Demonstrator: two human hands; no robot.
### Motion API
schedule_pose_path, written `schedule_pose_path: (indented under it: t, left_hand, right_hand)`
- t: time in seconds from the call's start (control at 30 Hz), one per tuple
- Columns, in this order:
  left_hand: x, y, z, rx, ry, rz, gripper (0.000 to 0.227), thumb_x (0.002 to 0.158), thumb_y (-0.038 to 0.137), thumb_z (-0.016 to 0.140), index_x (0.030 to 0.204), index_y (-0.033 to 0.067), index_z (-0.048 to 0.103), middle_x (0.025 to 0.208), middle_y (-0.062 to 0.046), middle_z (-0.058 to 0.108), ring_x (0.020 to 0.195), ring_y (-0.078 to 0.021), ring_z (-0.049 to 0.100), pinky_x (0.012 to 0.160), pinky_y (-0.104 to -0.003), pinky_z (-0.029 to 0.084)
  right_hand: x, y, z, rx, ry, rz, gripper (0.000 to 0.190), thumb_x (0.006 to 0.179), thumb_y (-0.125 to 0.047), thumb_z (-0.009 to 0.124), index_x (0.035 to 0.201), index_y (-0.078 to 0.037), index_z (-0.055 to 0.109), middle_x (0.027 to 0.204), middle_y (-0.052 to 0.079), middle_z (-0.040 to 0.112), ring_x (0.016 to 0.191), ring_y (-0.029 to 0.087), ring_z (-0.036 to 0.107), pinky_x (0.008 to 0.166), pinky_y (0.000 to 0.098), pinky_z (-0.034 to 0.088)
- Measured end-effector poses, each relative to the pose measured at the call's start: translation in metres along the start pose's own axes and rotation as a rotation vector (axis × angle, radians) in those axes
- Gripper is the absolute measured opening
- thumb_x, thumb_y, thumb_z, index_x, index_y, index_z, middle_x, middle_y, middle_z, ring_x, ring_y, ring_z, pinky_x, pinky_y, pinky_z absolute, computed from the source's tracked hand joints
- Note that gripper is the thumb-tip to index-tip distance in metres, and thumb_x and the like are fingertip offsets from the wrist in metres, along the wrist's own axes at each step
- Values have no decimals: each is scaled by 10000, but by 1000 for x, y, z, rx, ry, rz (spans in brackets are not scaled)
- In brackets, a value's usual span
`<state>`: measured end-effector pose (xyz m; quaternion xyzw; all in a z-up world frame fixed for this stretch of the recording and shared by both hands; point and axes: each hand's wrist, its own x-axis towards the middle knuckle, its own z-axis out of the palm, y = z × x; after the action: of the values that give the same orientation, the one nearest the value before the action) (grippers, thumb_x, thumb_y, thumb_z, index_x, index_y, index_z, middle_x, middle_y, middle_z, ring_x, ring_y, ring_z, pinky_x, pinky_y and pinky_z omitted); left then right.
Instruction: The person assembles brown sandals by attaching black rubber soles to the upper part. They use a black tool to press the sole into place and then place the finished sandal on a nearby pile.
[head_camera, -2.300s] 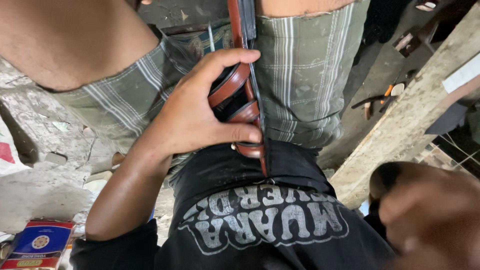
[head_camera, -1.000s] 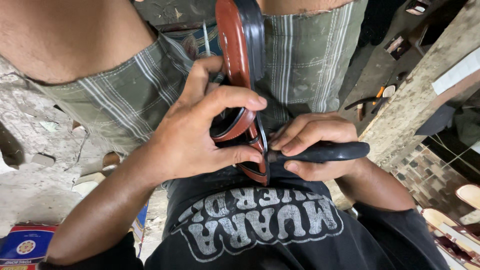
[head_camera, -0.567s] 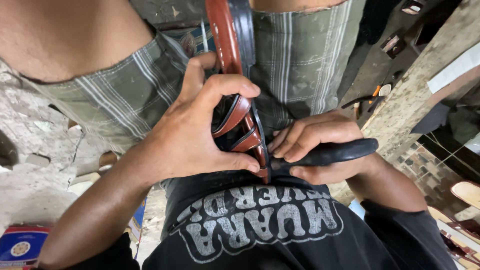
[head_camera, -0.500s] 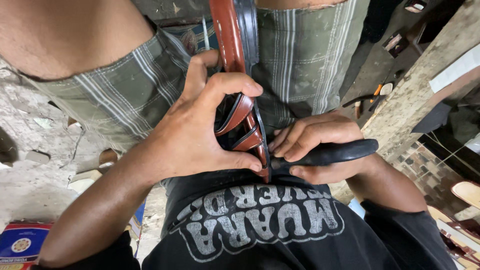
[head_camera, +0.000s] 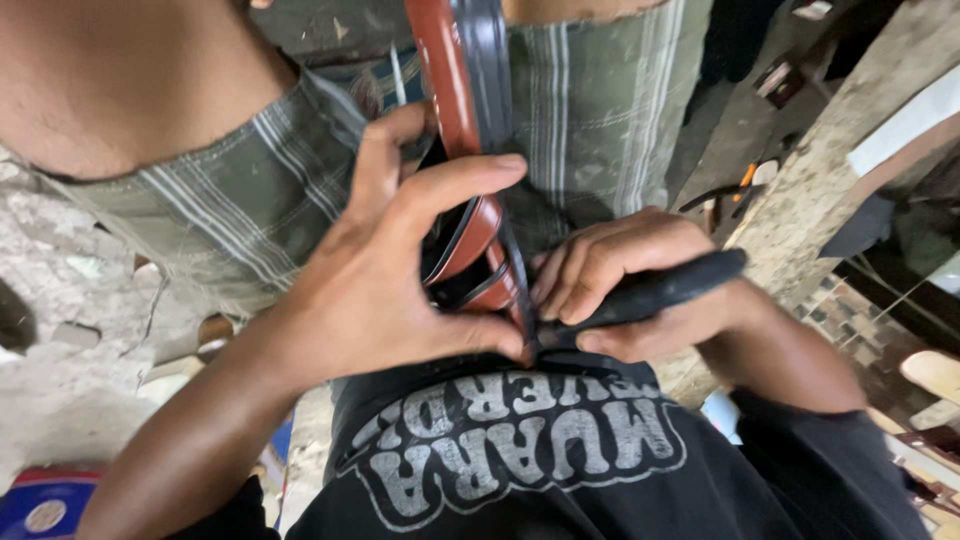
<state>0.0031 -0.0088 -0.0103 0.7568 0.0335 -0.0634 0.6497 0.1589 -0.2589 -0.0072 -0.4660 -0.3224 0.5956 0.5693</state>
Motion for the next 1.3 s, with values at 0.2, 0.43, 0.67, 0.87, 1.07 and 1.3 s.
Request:
schedule_pose_path:
  t: [0.2, 0.43, 0.67, 0.87, 1.07, 1.3]
  left_hand:
    - [7, -2, -30, -43, 62, 98, 839, 930, 173, 774, 1581, 280, 255, 1388, -130, 544, 1215, -255, 619, 1048, -440, 582]
    - [25, 16, -40, 175, 30, 155, 984, 640, 304, 998, 1442, 194, 439, 1280, -204, 533, 1152, -332, 617, 897, -441, 570]
    - [33, 12, -40, 83, 57, 209, 875, 671, 251, 1018, 1359, 208, 478, 1228, -126, 517, 1110, -261, 610, 919, -365, 572]
    - [31, 2, -30, 24, 53, 177, 832, 667, 220, 1013, 1334, 252, 516, 1227, -76, 513, 1138, -234, 603, 944, -347, 577]
    - [31, -2, -23, 65, -17, 87, 757, 633, 218, 1029, 1256, 309, 609, 1162, -65, 517, 1067, -193, 641, 850, -328, 588]
    - [35, -1, -38, 13, 37, 156, 1036, 690, 240, 1009, 1496, 104, 372, 1491, -176, 492, 1366, -312, 550, 1007, -409, 574]
  right_hand:
    - [7, 30, 1, 445, -78, -129, 186, 845, -25, 797, 1013, 8, 724, 1000, 158, 749, 1024, 312, 770, 944, 460, 631]
    - [6, 30, 0, 243, 63, -177, 141, 857, -36, 792, 983, -28, 729, 1017, 160, 743, 1005, 315, 776, 957, 468, 634]
    - [13, 17, 7, 66, 197, -150, 137, 872, -49, 798, 985, -30, 722, 996, 141, 733, 986, 331, 764, 941, 442, 635]
    - [24, 15, 12, -10, 192, -180, 122, 877, -61, 796, 959, -32, 710, 955, 135, 726, 956, 321, 747, 858, 411, 629]
    - [30, 4, 7, -75, 57, -118, 122, 870, -62, 805, 952, -42, 717, 946, 105, 743, 886, 240, 753, 867, 367, 619]
    - [40, -7, -9, -121, 34, -94, 136, 909, -56, 804, 1021, -47, 728, 1046, 106, 749, 982, 232, 769, 895, 326, 635]
